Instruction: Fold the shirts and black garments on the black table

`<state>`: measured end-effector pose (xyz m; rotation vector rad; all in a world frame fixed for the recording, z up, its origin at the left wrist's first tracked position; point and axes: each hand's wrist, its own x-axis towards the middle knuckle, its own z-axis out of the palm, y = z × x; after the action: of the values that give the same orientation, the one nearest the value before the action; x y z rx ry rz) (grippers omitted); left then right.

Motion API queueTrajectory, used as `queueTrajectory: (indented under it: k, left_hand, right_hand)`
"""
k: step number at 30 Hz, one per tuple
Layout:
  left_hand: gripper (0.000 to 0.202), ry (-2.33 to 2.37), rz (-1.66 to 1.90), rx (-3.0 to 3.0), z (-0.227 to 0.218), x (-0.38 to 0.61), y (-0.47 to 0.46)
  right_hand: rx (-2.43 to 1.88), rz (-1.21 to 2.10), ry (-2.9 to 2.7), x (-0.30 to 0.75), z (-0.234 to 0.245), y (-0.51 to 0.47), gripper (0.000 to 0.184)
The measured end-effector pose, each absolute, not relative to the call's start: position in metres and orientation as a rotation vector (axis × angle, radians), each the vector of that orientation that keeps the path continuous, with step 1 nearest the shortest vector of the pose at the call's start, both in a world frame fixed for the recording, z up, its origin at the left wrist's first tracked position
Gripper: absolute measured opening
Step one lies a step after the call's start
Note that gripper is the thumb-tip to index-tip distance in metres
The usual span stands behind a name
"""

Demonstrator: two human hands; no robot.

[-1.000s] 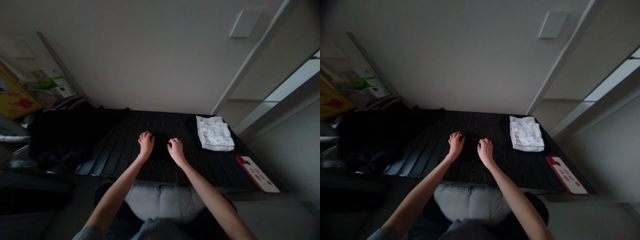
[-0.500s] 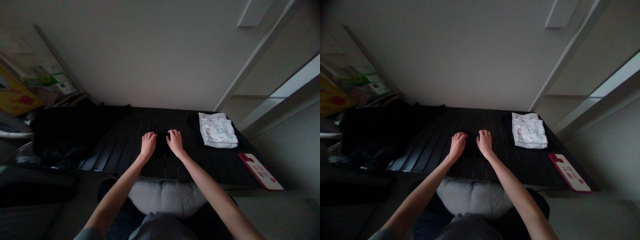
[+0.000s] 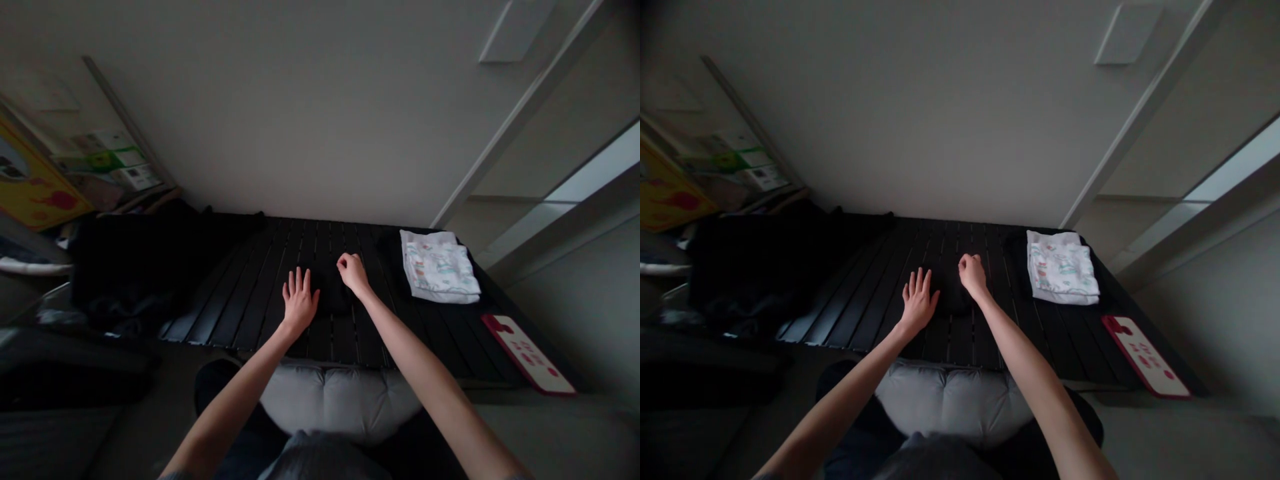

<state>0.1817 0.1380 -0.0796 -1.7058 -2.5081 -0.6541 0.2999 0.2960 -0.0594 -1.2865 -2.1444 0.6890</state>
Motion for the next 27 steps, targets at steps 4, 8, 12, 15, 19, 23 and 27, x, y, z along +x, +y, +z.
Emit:
queueTrajectory:
  k: [4,8,12,15,19,23,27]
  left_hand:
    - [0.062,-2.503,-0.637,-1.712,-0.086,0.184,0.132]
    - [0.063,-2.492,-0.617,-1.689,-0.088,0.183,0.133]
    - [0.062,-2.549,-0.516,-1.687,-0.086,0.182,0.13]
    - [0.061,-2.567,-0.509,-1.648,-0.081,0.18,0.128]
    - [0.056,-2.462,-0.526,-1.728,-0.076,0.171,0.139]
    - [0.055,-2.539,-0.456,-1.756,-0.082,0.151,0.165]
    - [0.056,-2.699,-0.445,-1.544,-0.094,0.132,0.181]
  right_hand:
    - [-1.189,0.825,-1.975,0.292,-0.06,0.305,0.014]
    - [-1.287,0.853,-1.846,0.295,-0.079,0.31,0.015]
    - [-1.326,0.779,-1.85,0.308,-0.093,0.302,0.018]
    - [-1.316,0.638,-1.885,0.317,-0.094,0.283,0.027]
    - [-1.412,0.371,-2.176,0.32,-0.092,0.251,0.038]
    - [-1.598,0.277,-2.414,0.315,-0.087,0.23,0.042]
    - [-1.673,0.272,-2.418,0.309,-0.079,0.224,0.045]
